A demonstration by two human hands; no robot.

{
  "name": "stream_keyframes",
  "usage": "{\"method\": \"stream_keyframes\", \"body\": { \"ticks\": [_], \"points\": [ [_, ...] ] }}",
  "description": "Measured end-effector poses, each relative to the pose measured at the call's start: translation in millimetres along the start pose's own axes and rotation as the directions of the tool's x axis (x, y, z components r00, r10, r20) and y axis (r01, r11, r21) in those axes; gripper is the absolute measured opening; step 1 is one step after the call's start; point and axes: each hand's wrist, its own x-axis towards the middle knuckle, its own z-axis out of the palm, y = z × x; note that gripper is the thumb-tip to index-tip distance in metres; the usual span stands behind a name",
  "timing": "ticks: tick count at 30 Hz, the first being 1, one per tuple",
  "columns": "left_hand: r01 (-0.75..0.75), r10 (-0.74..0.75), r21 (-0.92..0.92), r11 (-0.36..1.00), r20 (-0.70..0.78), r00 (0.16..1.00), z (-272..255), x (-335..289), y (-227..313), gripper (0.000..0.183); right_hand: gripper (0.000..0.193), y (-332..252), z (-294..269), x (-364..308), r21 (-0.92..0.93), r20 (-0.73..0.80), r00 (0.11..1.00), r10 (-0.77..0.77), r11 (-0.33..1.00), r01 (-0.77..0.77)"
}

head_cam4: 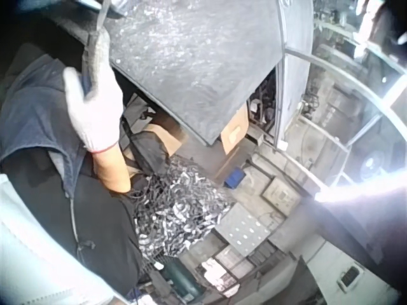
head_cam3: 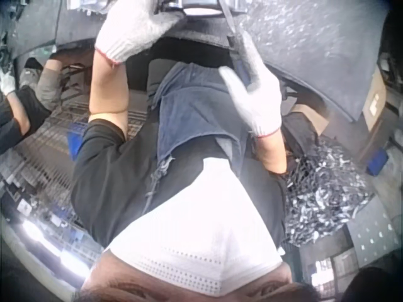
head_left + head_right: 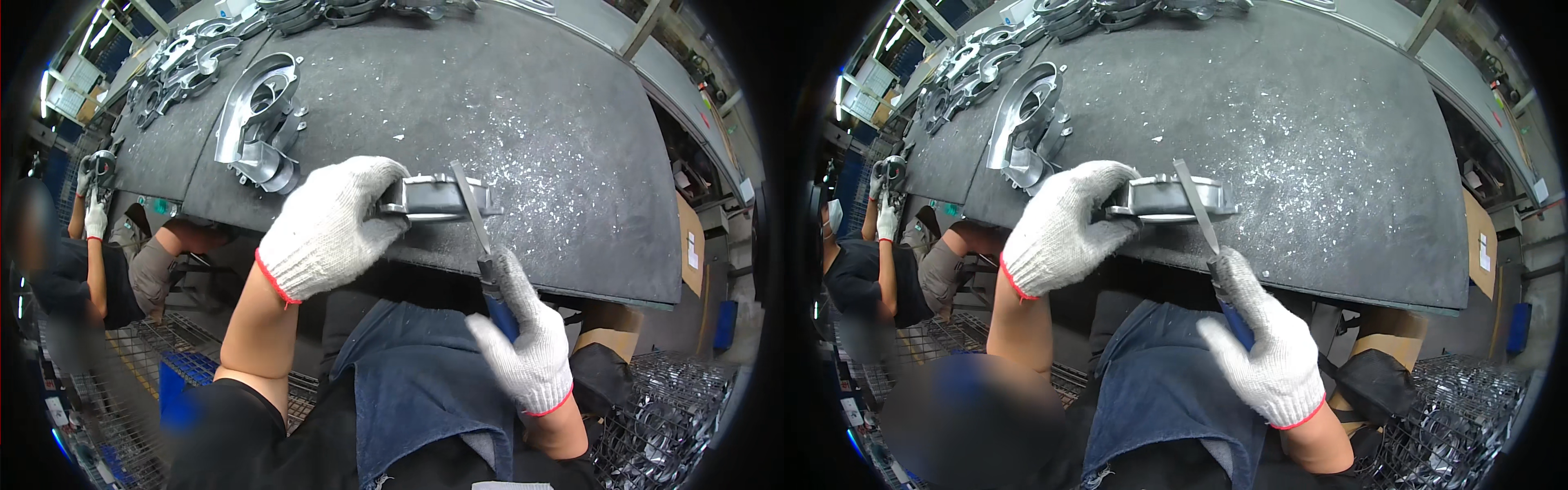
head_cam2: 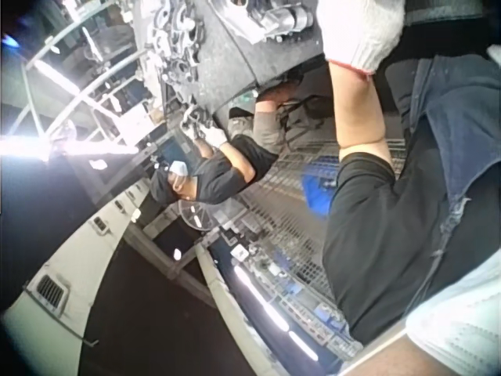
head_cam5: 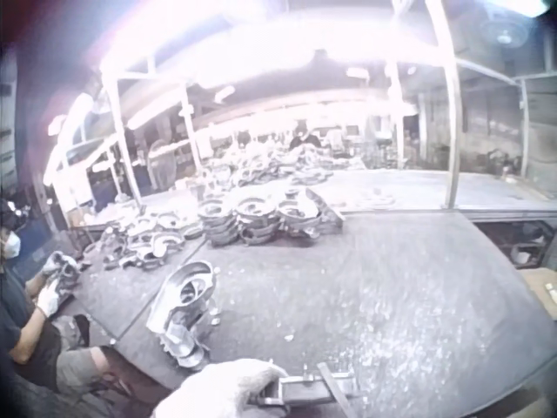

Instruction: The person deburrs metal parts using a hand file, rotating each piece to scrape along different edges and surfaces, and places the parts on the workbench.

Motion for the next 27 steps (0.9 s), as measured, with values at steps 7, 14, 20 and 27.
{"method": "stream_keyframes", "body": {
  "ticks": [7,14,20,27],
  "points": [
    [-0.172,0.17,0.018,0.985,-0.302,0.938,64,5,7,0.047,0.071,9,1,-12,0.106,-0.022,0.999,0.027,0.994,-0.025],
    [-0.15,0.231,0.272,0.95,-0.296,0.927,93,25,26,0.055,0.106,23,-19,-24,0.891,0.383,0.867,0.319,0.12,-0.438],
    [-0.1,0.207,0.388,0.916,-0.244,0.947,105,38,45,0.057,0.108,53,-24,-37,0.842,0.291,0.896,0.335,0.355,-0.407],
    [-0.062,0.147,0.455,0.888,-0.155,0.977,114,51,71,0.057,0.079,58,-30,-39,0.596,0.016,0.923,0.386,0.737,-0.318]
  ]
}}
